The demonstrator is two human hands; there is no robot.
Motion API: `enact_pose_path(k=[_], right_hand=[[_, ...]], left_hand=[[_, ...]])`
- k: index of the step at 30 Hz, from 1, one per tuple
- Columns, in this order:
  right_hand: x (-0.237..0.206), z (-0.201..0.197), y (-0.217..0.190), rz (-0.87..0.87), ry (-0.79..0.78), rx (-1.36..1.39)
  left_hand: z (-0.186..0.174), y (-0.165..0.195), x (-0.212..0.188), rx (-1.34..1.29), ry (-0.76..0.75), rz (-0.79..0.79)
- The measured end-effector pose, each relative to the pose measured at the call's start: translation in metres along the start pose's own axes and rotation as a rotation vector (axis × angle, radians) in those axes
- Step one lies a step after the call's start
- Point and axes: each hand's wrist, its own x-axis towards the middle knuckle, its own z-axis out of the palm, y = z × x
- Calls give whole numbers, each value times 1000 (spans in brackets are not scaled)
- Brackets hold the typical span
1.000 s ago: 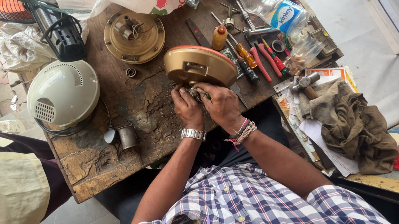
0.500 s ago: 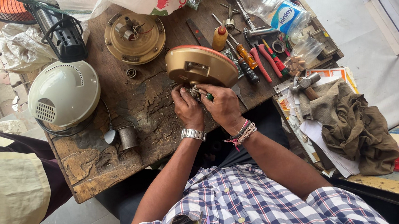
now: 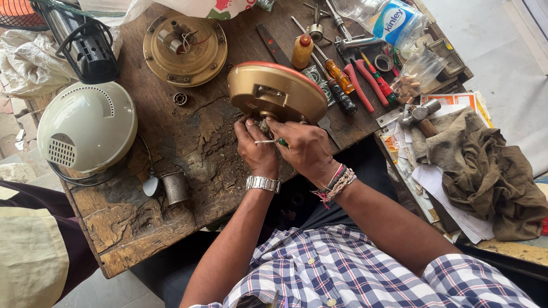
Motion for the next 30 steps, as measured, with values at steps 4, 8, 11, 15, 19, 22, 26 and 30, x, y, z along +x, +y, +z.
enact_pose_path(k=[4,8,11,15,19,22,26,30], right_hand=[[3,-1,4,8,-92,-1],[3,-1,3,85,-50,116],[0,4,1,454,-151,469],[-4,16,1,631,-93,767],[-5,19,7,692,-94,791],[-4,18,8,717,-113,740],[-3,14,3,702,-94,720],[2,7,-5,658,-64,677]], left_hand=[[-1,5,4,8,-71,-181],[-2,6,3,-66,-48,-211],[-3,1,2,-35,9,-104],[-3,-5,-1,-12,15,-79],[-1,-4,-2,-40,0,-91],[-1,-1,-1,-40,0,-92],[-2,3,-1,-66,-3,-102],[-3,5,0,-66,-4,-89]])
